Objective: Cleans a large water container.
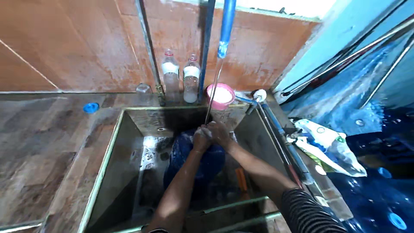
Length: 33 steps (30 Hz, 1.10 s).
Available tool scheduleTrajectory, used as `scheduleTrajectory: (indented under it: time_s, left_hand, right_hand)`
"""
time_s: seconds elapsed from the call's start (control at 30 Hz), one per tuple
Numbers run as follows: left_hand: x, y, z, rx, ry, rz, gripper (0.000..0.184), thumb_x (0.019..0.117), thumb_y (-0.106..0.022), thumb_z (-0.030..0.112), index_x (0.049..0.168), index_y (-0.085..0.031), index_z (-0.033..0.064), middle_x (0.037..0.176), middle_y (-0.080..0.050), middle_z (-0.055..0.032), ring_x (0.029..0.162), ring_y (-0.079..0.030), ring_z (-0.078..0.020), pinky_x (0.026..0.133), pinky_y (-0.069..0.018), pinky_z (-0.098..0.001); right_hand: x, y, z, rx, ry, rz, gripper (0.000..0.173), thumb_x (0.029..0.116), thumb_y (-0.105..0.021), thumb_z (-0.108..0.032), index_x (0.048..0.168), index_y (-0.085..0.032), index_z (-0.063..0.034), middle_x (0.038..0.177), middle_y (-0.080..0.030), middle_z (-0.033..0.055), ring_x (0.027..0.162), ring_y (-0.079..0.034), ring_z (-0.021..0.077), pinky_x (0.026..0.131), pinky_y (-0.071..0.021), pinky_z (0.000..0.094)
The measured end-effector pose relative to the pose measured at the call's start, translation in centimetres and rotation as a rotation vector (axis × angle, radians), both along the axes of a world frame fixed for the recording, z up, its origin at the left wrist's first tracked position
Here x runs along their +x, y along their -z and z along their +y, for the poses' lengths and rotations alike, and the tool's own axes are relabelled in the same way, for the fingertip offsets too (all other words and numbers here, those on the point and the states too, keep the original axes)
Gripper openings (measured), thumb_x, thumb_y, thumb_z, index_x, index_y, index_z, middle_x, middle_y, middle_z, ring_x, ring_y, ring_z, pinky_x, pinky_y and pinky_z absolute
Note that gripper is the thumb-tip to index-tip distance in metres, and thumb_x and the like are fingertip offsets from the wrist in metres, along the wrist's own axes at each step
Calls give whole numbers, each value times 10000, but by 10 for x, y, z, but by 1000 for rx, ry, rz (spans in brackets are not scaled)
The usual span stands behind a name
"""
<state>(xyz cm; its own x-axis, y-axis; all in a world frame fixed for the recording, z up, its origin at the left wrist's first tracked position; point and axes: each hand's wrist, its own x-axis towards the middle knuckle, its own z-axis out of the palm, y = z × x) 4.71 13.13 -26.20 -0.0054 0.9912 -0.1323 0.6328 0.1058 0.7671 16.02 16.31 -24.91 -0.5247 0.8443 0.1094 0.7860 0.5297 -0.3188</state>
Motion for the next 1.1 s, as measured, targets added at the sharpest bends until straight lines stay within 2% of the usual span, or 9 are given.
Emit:
scheduleTrajectory:
  time_s: [0.13,0.27,0.33,0.43,0.57,0.67,0.77,0.9,1.1]
  left_hand:
    - [9,-1,2,3,-85,-12,581,956,-703,241,1385,-528,-110,1363,-584,-307,1308,-557,-410,1124,-412,-528]
    - [13,11,5,67,-183,-95,768,866,-801,226,1470,-432,-72,1356,-580,-310,1274,-575,-419,1095,-437,-553]
    - [12,9,9,24,-228,-156,829,814,-862,343,1440,-476,-39,1309,-616,-283,1242,-597,-400,1071,-455,-554]
    - [14,8,15,1,-264,-133,795,805,-870,360,1390,-515,-42,1262,-642,-266,1205,-619,-391,1050,-474,-542]
    - [8,2,22,-40,-186,-92,730,840,-833,348,1412,-535,7,1299,-640,-229,1229,-611,-363,1063,-461,-539]
    - [3,0,25,-44,-213,-133,741,871,-815,303,1454,-478,-7,1331,-611,-256,1239,-603,-375,1062,-467,-538]
    - [-5,-1,22,18,-254,-133,735,868,-820,276,1442,-478,-30,1298,-626,-270,1221,-612,-386,1048,-471,-536]
    - [-14,4,8,74,-176,-156,723,852,-823,262,1423,-492,-32,1265,-640,-268,1200,-622,-370,1037,-476,-528]
    - [-5,14,6,193,-258,-159,691,860,-825,281,1374,-512,-58,1304,-607,-274,1226,-602,-354,1058,-471,-498]
  right_hand:
    - [-14,-30,13,-310,232,6,411,1067,-518,-332,1232,-699,-2,1262,-674,235,1224,-620,406,1023,-468,598]
    - [-2,-32,38,-405,427,395,393,1116,-416,-251,1294,-671,-11,1251,-673,254,1208,-622,402,1060,-452,578]
    - [9,-32,55,-382,577,748,473,1119,-417,-339,1197,-662,58,1137,-659,290,1070,-627,397,965,-474,577]
    - [33,-53,95,-371,580,880,477,1110,-438,-361,1331,-604,28,1318,-621,260,1218,-600,354,1059,-454,538]
    - [83,-85,101,-280,476,406,413,1100,-481,-265,1406,-560,2,1364,-595,288,1284,-571,435,1095,-419,601]
    - [142,-73,40,-342,523,18,352,1084,-514,-224,1339,-624,-8,1254,-656,288,1176,-631,467,1011,-468,655]
    - [196,-41,-45,-583,771,-364,454,1067,-531,-234,1468,-510,-22,1395,-565,319,1277,-558,512,1024,-441,683]
    - [234,14,-123,-558,895,-480,574,1049,-543,-133,1562,-340,24,1596,-329,300,1388,-453,508,1015,-490,619]
    - [259,46,-160,-218,913,-418,529,961,-654,-64,1445,-487,68,1439,-484,342,1331,-492,516,1036,-445,624]
